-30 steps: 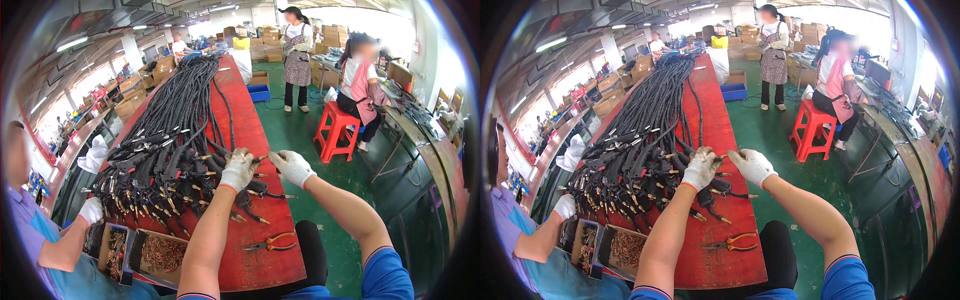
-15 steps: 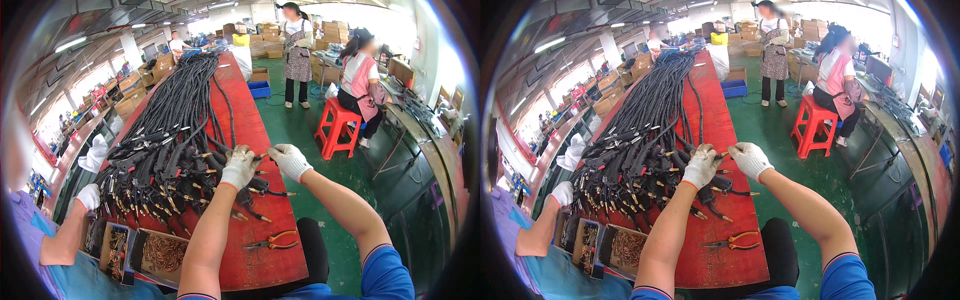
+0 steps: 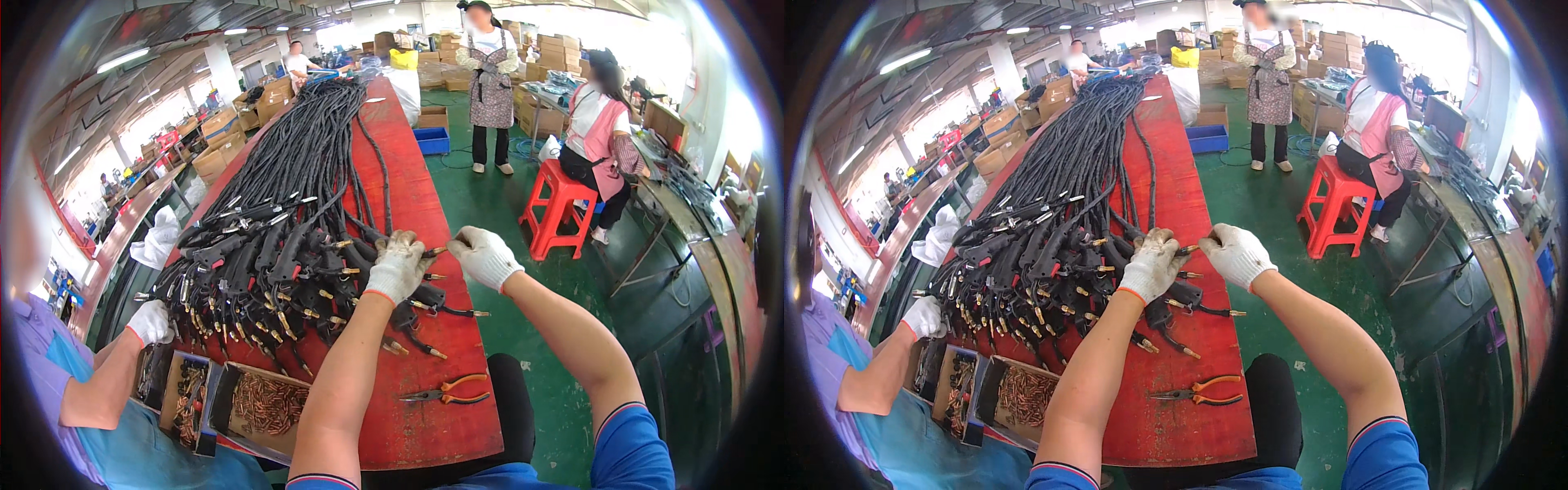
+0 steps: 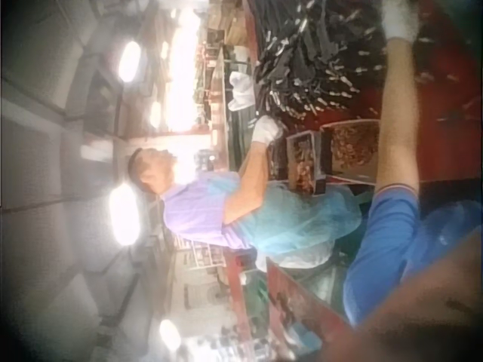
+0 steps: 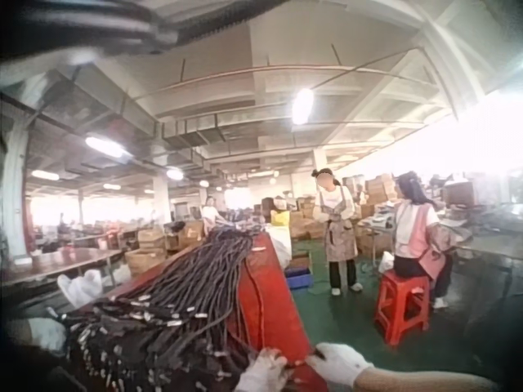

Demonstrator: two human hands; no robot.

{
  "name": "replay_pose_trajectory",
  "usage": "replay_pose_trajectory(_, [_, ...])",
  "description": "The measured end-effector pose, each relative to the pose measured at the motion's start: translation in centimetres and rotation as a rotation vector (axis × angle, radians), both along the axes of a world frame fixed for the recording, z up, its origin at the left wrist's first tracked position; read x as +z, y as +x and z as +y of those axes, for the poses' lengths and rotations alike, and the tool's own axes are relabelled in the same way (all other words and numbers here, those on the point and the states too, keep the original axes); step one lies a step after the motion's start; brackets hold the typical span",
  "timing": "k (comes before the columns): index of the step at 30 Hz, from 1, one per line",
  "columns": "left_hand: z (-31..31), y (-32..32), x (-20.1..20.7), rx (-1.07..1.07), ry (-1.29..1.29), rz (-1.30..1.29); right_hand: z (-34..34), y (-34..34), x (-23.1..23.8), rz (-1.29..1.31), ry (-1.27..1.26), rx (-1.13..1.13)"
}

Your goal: Assembling components and cables for welding torches at a production bench.

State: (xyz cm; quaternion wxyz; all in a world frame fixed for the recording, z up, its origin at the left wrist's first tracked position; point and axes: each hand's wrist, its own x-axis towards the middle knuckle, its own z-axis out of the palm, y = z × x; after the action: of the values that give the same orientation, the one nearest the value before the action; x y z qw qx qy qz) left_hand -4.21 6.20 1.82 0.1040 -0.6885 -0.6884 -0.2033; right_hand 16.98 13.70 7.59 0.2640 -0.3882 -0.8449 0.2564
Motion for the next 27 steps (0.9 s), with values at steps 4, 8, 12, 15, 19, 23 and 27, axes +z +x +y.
replay_pose_trajectory(4, [-0.1,-0.1,0.0,0.011,-0.024,0.008,0.4,-0.1,1.6,-0.167,-0.114,-0.005])
replay_pose_trajectory(8, [0.0,0.1,0.1,0.011,-0.027,-0.001,0.2,0.4,0.5,-0.055,0.029,0.07])
replay_pose_trajectory(12, [0.0,0.3,0.4,0.014,-0.039,0.008,0.1,0.5,0.3,0.024,0.015,0.051])
replay_pose_trajectory(15, [-0.4,0.3,0.6,0.029,-0.085,-0.005,0.4,0.0,1.5,-0.117,-0.194,-0.027])
replay_pose_trajectory(19, [-0.4,0.6,1.1,0.039,-0.128,-0.006,0.9,0.6,-0.3,-0.05,0.039,0.047])
replay_pose_trajectory(23, [-0.6,0.6,1.3,0.027,-0.122,0.0,0.1,0.6,-0.1,0.102,0.116,0.058])
replay_pose_trajectory(27, [-0.6,0.4,0.9,0.025,-0.118,0.017,0.0,0.5,1.3,-0.103,-0.191,0.004])
